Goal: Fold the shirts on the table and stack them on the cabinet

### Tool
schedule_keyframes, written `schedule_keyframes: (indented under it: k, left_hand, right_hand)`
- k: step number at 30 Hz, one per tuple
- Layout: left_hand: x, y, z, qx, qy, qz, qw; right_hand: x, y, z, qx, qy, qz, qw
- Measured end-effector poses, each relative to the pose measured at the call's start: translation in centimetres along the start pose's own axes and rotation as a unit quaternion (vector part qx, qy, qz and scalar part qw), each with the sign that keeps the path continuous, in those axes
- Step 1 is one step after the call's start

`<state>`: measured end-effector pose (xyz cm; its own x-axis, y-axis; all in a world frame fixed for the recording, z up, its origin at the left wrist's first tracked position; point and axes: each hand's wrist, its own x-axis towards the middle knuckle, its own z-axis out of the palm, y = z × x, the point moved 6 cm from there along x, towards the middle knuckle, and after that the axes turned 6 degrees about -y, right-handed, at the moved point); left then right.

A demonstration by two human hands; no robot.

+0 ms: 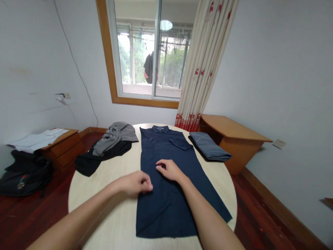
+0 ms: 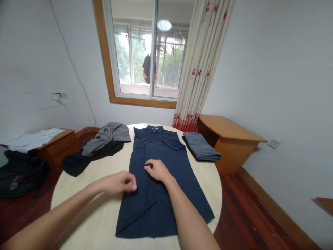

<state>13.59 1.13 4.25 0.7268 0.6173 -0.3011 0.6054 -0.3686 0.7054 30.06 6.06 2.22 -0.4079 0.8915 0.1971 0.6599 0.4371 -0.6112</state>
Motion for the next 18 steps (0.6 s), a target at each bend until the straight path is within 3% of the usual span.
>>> schedule_keyframes:
  k: [2, 4, 7, 11, 18]
  left_hand:
    - [3.5, -2.1, -4.8, 0.029, 0.113, -0.019, 0.993]
    - [6.8, -4.6, -9.3, 0.094, 0.221, -0.106, 0.965]
    - [10.9, -7.1, -13.9, 0.123, 0.292, -0.171, 0.933]
    - [14.9, -9.6, -17.3, 0.134, 0.333, -0.247, 0.900]
    - [19.1, -12.3, -20.5, 0.140, 0.346, -0.317, 0.872]
  right_hand:
    - [0.1, -0.8, 0.7, 0.008, -0.018, 0.003, 1.000]
    - [0.0, -1.2, 1.1, 0.021, -0.029, 0.017, 0.999]
    - [-0.2, -1.4, 1.4, 0.043, -0.051, 0.039, 0.997]
    - [-0.5, -1.6, 1.6, 0.046, -0.102, 0.051, 0.992]
    - [-0.9, -2.8, 1.7, 0.051, -0.172, 0.048, 0.983]
